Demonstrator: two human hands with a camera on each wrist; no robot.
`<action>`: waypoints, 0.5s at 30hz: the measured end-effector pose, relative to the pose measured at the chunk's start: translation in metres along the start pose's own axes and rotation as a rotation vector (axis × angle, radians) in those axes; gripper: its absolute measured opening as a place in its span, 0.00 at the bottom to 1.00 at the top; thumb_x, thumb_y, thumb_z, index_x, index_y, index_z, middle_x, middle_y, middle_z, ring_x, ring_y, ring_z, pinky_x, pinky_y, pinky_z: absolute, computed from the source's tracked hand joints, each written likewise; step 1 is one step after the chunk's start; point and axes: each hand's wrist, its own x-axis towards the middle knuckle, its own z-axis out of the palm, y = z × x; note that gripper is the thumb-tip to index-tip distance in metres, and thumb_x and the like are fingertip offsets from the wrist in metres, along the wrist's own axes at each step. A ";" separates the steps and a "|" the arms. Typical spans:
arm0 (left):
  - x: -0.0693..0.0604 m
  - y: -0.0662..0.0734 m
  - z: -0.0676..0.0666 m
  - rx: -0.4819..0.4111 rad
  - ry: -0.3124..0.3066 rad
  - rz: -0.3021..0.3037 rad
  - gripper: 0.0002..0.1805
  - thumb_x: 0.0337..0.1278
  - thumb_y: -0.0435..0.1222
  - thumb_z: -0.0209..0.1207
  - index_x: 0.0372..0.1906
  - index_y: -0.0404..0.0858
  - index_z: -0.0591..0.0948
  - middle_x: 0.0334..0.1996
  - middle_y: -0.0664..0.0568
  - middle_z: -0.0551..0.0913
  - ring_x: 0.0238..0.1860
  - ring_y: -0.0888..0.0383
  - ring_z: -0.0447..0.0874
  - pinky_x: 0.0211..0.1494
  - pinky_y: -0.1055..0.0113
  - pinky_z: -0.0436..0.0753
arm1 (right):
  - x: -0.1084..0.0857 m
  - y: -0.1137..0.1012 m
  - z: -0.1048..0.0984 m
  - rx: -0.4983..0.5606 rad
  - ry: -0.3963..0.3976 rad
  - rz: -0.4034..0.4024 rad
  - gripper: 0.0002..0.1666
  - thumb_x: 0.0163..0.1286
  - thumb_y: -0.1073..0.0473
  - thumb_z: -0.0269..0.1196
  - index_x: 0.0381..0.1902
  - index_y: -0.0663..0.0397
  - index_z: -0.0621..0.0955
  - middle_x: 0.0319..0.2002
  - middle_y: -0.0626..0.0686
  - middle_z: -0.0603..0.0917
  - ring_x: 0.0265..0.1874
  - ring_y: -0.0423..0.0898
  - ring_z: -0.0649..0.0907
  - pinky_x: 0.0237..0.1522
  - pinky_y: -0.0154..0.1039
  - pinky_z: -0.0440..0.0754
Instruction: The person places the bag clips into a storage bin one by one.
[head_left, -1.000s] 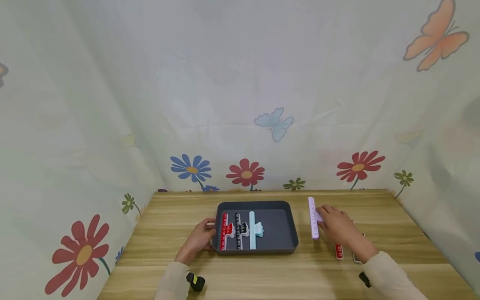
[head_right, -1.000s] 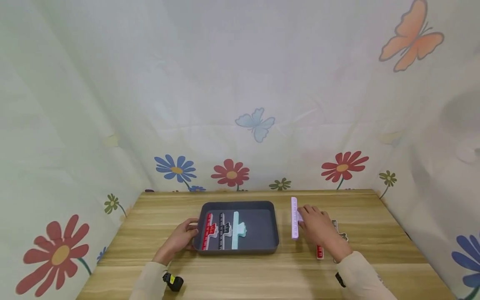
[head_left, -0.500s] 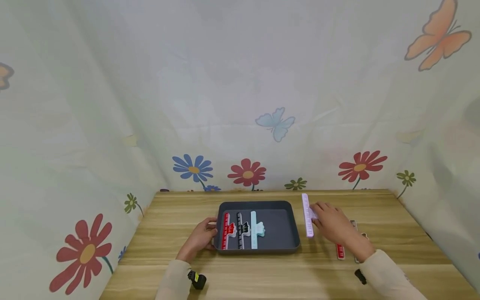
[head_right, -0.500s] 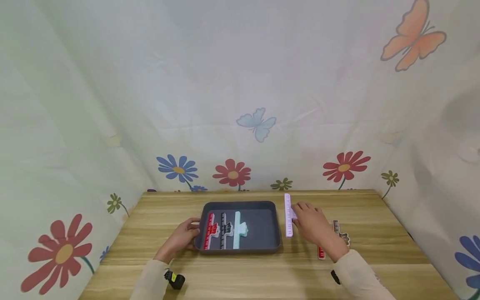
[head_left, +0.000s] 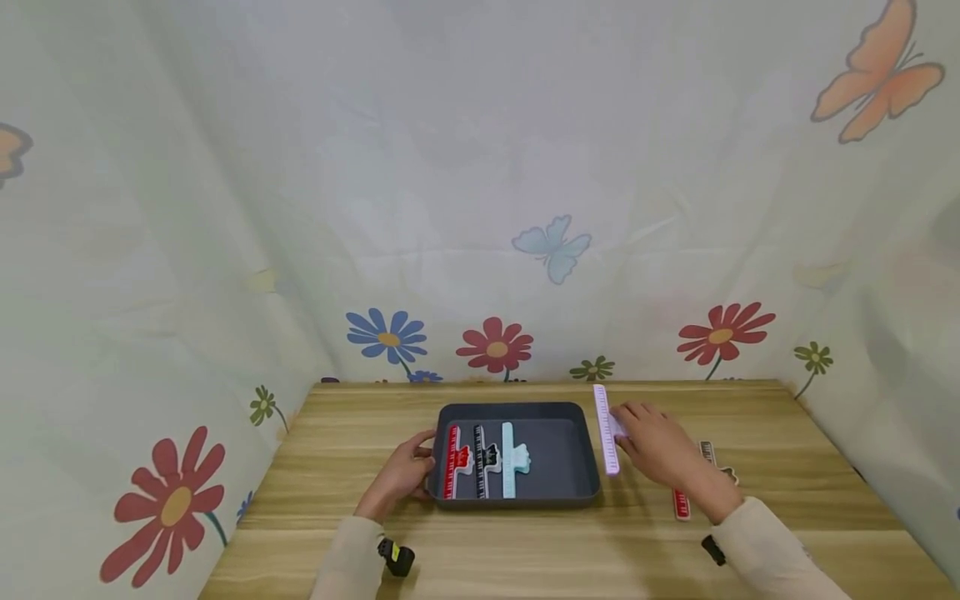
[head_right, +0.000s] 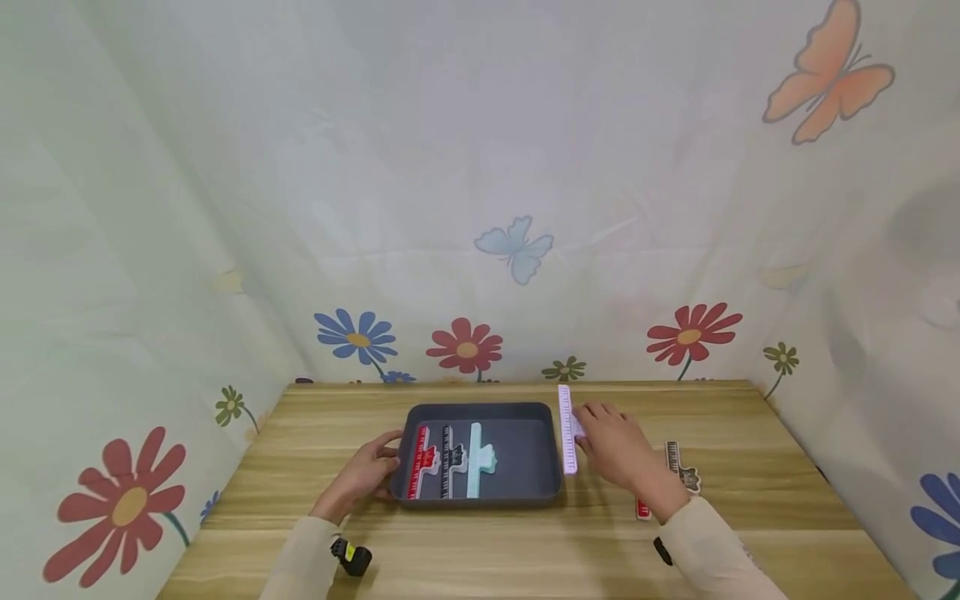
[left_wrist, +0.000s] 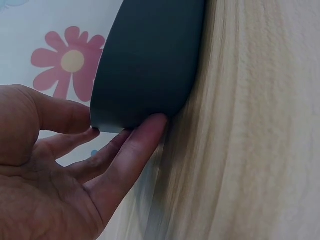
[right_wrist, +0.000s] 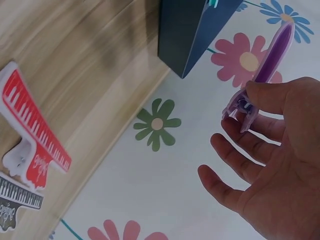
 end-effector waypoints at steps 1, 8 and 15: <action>0.000 0.000 0.000 -0.003 0.000 -0.001 0.30 0.67 0.28 0.48 0.74 0.39 0.63 0.58 0.29 0.74 0.36 0.49 0.86 0.27 0.53 0.87 | 0.001 -0.001 0.000 0.000 0.002 -0.002 0.27 0.65 0.56 0.67 0.60 0.61 0.77 0.53 0.58 0.82 0.53 0.58 0.80 0.52 0.61 0.80; -0.002 -0.001 0.001 -0.017 -0.007 0.011 0.30 0.67 0.28 0.47 0.74 0.38 0.62 0.58 0.28 0.74 0.36 0.49 0.85 0.27 0.52 0.87 | 0.009 -0.015 0.002 -0.007 -0.018 -0.019 0.27 0.66 0.56 0.66 0.60 0.61 0.77 0.54 0.58 0.82 0.54 0.57 0.80 0.52 0.61 0.80; -0.002 0.000 0.002 -0.012 -0.008 0.011 0.30 0.67 0.28 0.47 0.74 0.38 0.62 0.59 0.28 0.73 0.37 0.50 0.85 0.27 0.52 0.87 | 0.019 -0.029 0.006 0.013 -0.014 -0.032 0.27 0.65 0.57 0.67 0.60 0.60 0.77 0.54 0.58 0.82 0.55 0.57 0.79 0.54 0.61 0.80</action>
